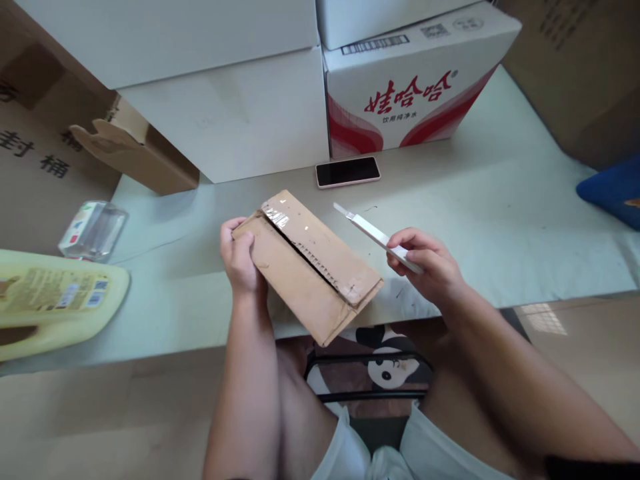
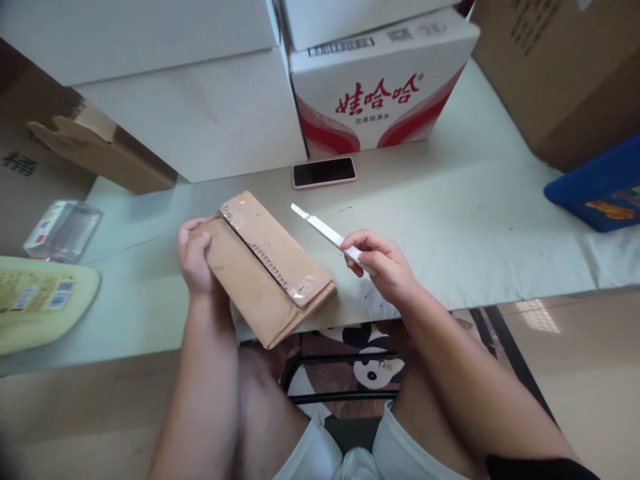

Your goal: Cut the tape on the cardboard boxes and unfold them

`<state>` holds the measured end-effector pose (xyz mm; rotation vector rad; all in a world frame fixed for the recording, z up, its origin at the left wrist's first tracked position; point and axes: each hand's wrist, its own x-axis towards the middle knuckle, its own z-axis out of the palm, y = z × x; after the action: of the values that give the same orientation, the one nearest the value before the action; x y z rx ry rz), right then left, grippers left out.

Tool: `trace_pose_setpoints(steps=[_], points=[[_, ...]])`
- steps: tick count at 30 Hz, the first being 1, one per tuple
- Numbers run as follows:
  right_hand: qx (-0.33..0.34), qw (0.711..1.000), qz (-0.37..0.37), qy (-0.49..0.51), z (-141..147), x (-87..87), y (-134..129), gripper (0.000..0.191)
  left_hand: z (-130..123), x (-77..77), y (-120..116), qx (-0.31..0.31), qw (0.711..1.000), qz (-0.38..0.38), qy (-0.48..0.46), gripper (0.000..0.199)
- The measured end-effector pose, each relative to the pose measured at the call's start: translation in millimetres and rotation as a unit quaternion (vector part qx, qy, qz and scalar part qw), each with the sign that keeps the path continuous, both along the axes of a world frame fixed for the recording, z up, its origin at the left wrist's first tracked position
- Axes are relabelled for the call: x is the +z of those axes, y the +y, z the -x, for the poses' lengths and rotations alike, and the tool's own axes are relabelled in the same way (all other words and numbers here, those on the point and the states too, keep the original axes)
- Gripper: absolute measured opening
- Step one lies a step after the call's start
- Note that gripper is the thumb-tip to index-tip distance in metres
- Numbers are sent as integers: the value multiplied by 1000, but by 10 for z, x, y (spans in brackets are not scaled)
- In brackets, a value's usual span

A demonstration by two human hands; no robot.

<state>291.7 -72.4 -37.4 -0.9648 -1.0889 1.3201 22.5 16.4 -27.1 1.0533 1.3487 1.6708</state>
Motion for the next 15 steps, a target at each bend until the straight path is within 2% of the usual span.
trace_pose_setpoints(steps=[4, 8, 11, 15], points=[[-9, 993, -114, -25, -30, 71, -107, 29, -41, -37, 34, 24, 999, -15, 15, 30], [-25, 977, -193, -83, -14, 219, -265, 44, -99, -104, 66, 79, 996, -31, 27, 28], [-31, 969, -229, -91, 7, 312, -376, 39, -156, -129, 78, 98, 994, -36, 22, 28], [18, 958, -270, -99, 0, 396, -476, 25, -213, -123, 76, 101, 994, -44, 20, 27]])
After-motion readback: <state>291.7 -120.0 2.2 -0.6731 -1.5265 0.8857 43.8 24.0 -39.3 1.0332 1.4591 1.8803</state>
